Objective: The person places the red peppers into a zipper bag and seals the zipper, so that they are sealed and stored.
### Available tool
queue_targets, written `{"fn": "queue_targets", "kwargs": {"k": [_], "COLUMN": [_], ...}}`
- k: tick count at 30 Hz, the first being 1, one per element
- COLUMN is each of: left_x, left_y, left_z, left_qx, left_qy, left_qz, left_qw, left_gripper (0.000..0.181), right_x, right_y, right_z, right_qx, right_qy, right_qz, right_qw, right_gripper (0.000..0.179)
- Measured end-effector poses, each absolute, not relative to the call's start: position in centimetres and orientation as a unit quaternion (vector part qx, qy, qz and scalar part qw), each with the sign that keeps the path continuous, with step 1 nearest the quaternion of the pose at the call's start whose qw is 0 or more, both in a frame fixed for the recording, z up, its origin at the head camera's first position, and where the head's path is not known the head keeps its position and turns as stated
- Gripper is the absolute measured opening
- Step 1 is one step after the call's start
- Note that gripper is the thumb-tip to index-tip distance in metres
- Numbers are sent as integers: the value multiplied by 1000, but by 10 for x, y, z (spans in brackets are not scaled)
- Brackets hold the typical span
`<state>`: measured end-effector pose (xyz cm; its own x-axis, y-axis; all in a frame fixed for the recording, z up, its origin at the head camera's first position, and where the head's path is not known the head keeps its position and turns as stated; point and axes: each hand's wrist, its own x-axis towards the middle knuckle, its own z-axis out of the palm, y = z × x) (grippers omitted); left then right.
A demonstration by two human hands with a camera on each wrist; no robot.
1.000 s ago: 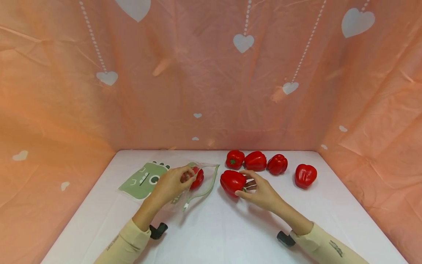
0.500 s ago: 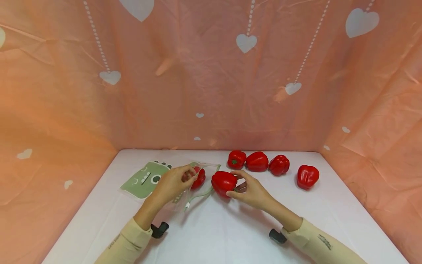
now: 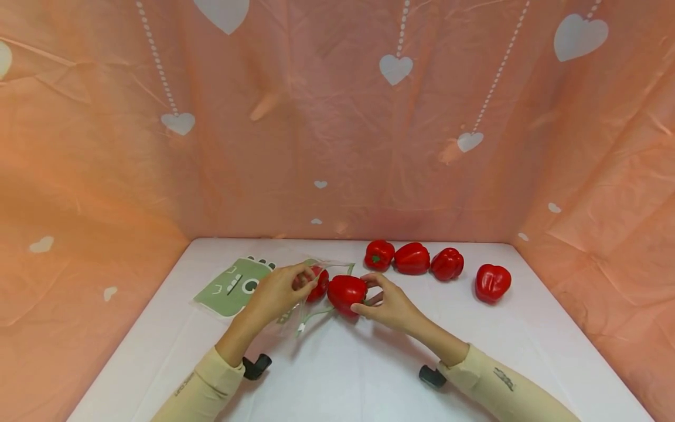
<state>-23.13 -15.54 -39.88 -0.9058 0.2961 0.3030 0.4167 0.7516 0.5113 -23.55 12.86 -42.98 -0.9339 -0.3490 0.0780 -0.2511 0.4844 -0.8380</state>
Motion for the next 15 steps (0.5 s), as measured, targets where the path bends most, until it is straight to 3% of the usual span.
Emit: {"fn": "queue_targets", "kwargs": {"k": [15], "left_x": [-231], "left_y": [-154], "left_z": [-400], "left_qx": [-197], "left_qy": [-928], "left_qz": [-299], "left_qw": [98], "left_gripper": [7], "right_x": [-240], "right_y": [116], "right_z": [-434], "right_qx": [-172], "right_qy": [843], "right_qz": [-502], "right_qw": [83], "right_gripper": [63]}}
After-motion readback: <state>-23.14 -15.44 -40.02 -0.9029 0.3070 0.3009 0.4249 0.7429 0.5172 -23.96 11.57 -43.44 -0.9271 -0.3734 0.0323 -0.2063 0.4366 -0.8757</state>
